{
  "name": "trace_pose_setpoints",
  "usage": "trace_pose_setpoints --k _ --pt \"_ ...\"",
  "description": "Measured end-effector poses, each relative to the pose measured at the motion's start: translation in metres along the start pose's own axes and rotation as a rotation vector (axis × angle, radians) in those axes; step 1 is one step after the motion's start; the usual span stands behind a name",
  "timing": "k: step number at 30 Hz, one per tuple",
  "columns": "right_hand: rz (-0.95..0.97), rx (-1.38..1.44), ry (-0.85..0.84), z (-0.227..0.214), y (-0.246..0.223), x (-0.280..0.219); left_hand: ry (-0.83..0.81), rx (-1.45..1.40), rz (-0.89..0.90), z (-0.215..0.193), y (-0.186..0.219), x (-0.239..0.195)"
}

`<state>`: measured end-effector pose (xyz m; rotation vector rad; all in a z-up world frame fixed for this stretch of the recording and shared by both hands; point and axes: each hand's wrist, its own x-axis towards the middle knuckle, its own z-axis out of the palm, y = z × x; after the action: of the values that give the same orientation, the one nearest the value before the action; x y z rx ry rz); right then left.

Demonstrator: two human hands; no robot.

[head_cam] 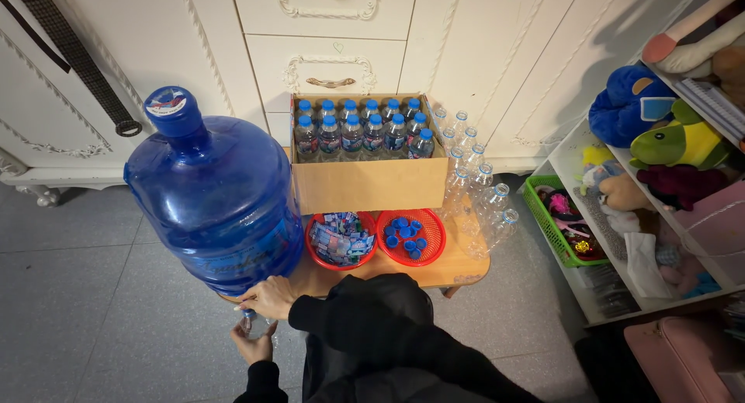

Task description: The person fills a small plastic water bottle from a large blue water dispenser, then caps it and places it into a cardboard box. The person repeats this process with another bottle.

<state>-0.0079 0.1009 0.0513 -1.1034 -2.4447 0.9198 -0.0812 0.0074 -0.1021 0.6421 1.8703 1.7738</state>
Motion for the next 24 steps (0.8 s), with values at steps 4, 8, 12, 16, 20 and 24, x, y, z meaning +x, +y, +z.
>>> trace_pose_setpoints --k 4,8,12,16,20,24 --pt "0.003 0.006 0.001 -0.0003 -0.0011 -0.0008 -0.004 0.078 -0.02 -0.0018 -0.0019 0.0015" --pt "-0.014 0.019 -0.006 0.0 0.0001 -0.0005 0.013 0.051 -0.025 -0.0001 -0.0001 0.0017" --pt "-0.002 0.006 -0.001 0.0018 0.0016 -0.0001 0.022 0.038 -0.005 0.0004 -0.0034 0.0014" --pt "-0.004 0.02 0.0 -0.0016 -0.0003 -0.0015 0.005 0.034 0.005 -0.0001 -0.0059 0.003" --pt "0.001 0.01 -0.008 -0.0019 -0.0003 -0.0011 0.017 0.104 -0.019 -0.0009 -0.0024 0.0023" --pt "-0.025 0.023 0.009 -0.001 0.0004 -0.002 0.02 0.102 -0.021 -0.0007 -0.0007 0.0013"
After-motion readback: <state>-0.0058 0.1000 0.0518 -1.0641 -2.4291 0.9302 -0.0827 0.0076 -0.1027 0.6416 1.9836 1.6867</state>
